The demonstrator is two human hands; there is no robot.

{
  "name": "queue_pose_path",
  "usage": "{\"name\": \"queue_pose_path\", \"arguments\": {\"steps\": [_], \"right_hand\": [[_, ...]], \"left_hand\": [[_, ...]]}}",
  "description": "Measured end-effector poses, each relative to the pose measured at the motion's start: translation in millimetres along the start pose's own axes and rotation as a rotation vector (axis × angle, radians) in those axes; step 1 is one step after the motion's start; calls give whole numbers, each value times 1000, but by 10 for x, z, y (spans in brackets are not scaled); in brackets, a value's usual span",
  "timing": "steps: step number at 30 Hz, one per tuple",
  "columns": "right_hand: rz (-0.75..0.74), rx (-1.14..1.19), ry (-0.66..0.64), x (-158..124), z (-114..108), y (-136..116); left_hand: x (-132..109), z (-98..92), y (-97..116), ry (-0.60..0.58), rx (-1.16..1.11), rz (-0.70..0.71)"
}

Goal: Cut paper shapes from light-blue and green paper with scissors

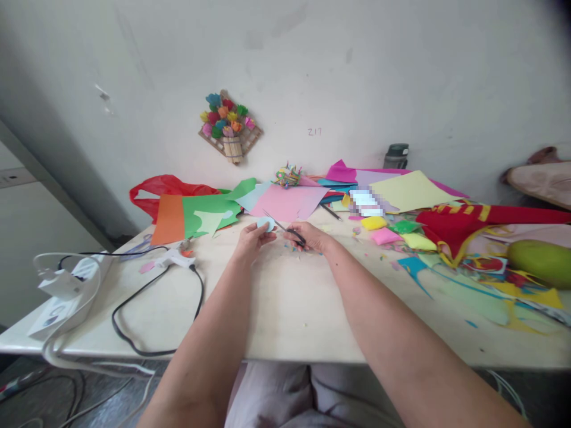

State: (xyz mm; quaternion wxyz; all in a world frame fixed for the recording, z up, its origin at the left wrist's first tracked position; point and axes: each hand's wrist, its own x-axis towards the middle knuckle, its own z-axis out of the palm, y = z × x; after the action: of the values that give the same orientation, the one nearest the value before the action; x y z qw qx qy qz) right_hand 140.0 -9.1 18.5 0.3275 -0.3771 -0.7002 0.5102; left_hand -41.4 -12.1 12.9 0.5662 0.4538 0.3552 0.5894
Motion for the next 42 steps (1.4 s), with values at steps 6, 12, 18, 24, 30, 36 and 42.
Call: {"name": "queue_pose_path", "arguments": {"steps": [6,12,18,24,30,36,42], "right_hand": [[1,3,23,2,8,-14],[-16,33,20,17,14,-11],[-13,41,28,23,24,-10],[-26,38,20,36,16,9],[-35,51,-10,42,-11,45],[-17,55,-21,61,-26,78],[20,58,-1,28,-11,19]], "left_hand": [[5,-6,-4,5,4,-2],[8,-11,-3,29,-4,13],[8,-8,-1,32,-2,12],[25,-22,-7,42,-10,11],[29,-34,-15,46,-13,34],[9,-23,-4,69,9,41],[13,-25,1,72,9,30]]}}
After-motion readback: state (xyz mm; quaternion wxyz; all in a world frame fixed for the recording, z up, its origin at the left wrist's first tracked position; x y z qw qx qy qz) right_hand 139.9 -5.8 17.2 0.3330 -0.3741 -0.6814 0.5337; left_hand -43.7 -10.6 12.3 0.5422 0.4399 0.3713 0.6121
